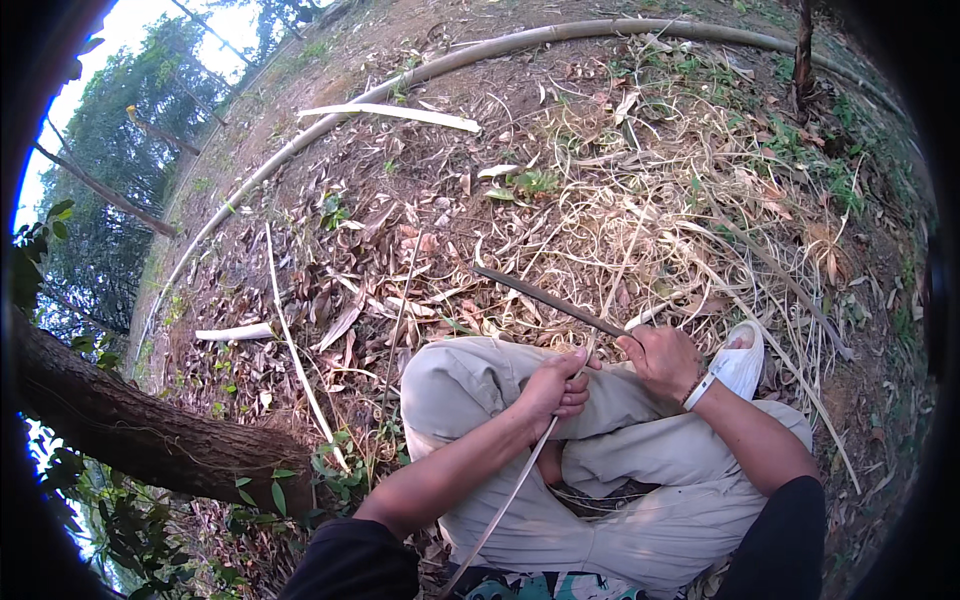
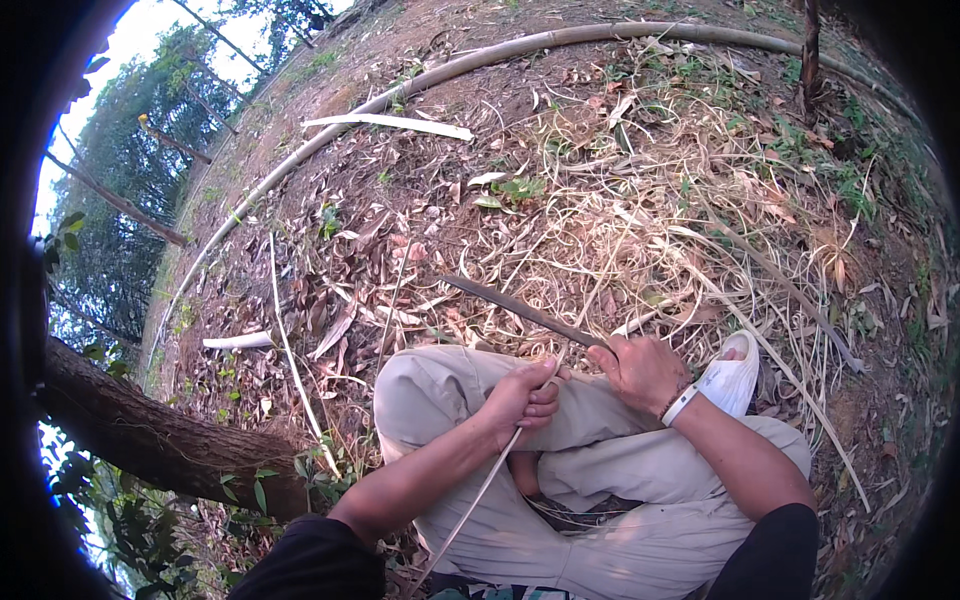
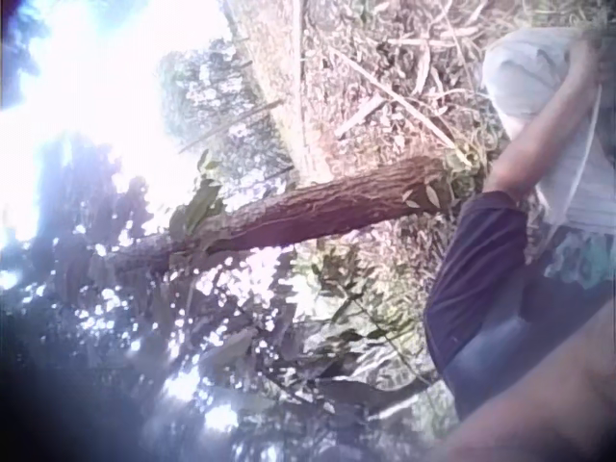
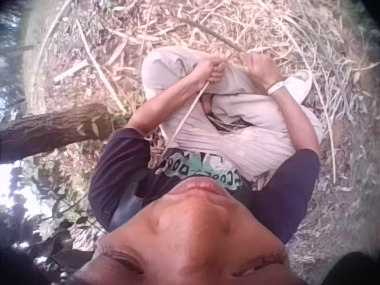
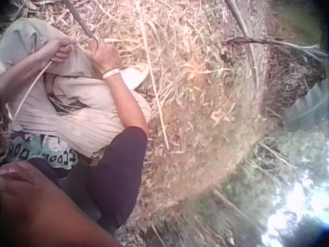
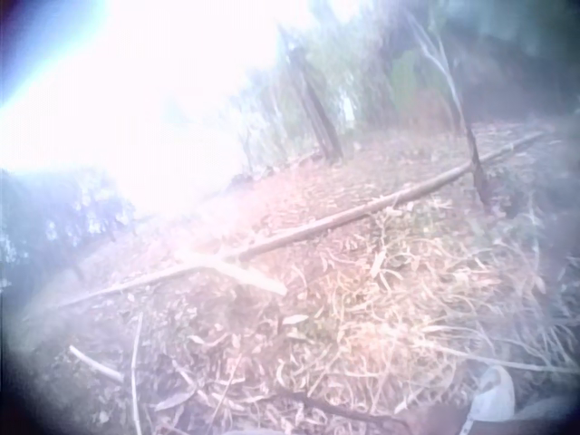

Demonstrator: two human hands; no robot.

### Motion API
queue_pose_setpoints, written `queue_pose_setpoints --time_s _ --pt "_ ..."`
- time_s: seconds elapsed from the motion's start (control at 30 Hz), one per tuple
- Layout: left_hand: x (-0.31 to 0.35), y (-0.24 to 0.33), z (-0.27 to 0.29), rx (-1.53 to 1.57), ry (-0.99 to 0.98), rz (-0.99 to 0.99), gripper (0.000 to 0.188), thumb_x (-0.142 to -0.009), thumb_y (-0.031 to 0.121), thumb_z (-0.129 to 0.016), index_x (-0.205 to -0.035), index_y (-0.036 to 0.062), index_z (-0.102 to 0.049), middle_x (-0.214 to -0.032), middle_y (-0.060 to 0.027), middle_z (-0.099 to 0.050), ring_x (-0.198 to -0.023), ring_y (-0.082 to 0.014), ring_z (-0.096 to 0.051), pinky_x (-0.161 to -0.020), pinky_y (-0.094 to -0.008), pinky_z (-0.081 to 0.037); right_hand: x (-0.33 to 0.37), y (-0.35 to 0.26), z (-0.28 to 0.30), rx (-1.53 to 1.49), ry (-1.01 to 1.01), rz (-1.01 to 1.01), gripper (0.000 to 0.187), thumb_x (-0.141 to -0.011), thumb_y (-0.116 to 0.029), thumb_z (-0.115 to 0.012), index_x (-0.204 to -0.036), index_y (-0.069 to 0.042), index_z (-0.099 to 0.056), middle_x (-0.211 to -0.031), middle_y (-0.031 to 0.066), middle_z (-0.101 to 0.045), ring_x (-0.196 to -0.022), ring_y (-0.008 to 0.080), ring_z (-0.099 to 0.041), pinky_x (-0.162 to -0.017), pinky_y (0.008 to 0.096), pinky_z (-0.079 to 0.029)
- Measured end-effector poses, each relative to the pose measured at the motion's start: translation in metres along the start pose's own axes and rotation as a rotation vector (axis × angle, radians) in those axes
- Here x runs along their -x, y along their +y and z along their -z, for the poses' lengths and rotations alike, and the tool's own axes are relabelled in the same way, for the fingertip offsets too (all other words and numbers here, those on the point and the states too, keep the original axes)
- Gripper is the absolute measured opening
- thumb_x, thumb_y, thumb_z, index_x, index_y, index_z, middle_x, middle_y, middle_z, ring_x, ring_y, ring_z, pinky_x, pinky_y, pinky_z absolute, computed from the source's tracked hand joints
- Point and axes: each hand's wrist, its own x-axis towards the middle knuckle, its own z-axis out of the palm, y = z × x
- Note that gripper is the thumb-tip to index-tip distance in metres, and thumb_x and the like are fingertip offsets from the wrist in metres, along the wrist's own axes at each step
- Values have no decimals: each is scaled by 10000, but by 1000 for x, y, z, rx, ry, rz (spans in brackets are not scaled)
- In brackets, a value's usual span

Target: The person sits cross-legged on the ground in a wooded area and uses a large machete to shave and smooth a long, thin bamboo stick. They hold the stick with one hand and repeatedly scrape the blade along its length to remove the outer layer, occasionally rotating the stick to work on different sides.

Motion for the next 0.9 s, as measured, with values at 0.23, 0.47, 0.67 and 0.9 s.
queue_pose_setpoints --time_s 0.23,0.47,0.67,0.9 --pt "-10 -13 2 -16 99 46 256 -1051 300 -446 -877 114 -454 -575 68 -293 -417 -38 -236 -336 -206 -198 21 -9 2 -79 97 288 417 -996 -416 -480 -791 -61 -560 -615 178 -564 -596 393 -611 -529 485 -472" --pt "-12 -12 -1 -68 91 17 294 -1048 343 -443 -854 122 -448 -549 68 -270 -405 -57 -239 -341 -229 -191 14 -20 12 -87 102 220 448 -990 -432 -491 -764 -56 -579 -662 200 -602 -621 385 -627 -517 482 -473" --pt "-10 -5 -12 -114 66 -10 275 -1053 301 -425 -847 120 -446 -557 80 -286 -401 -46 -230 -329 -211 -197 3 22 -1 81 -4 16 509 -985 -498 -474 -789 -42 -588 -611 199 -621 -603 394 -651 -552 490 -525" --pt "-4 -9 -10 -120 126 17 281 -1048 310 -433 -843 119 -450 -553 78 -275 -404 -43 -223 -345 -218 -180 0 32 -4 105 -94 -112 483 -997 -482 -449 -785 -63 -559 -639 177 -618 -629 389 -645 -552 511 -518"
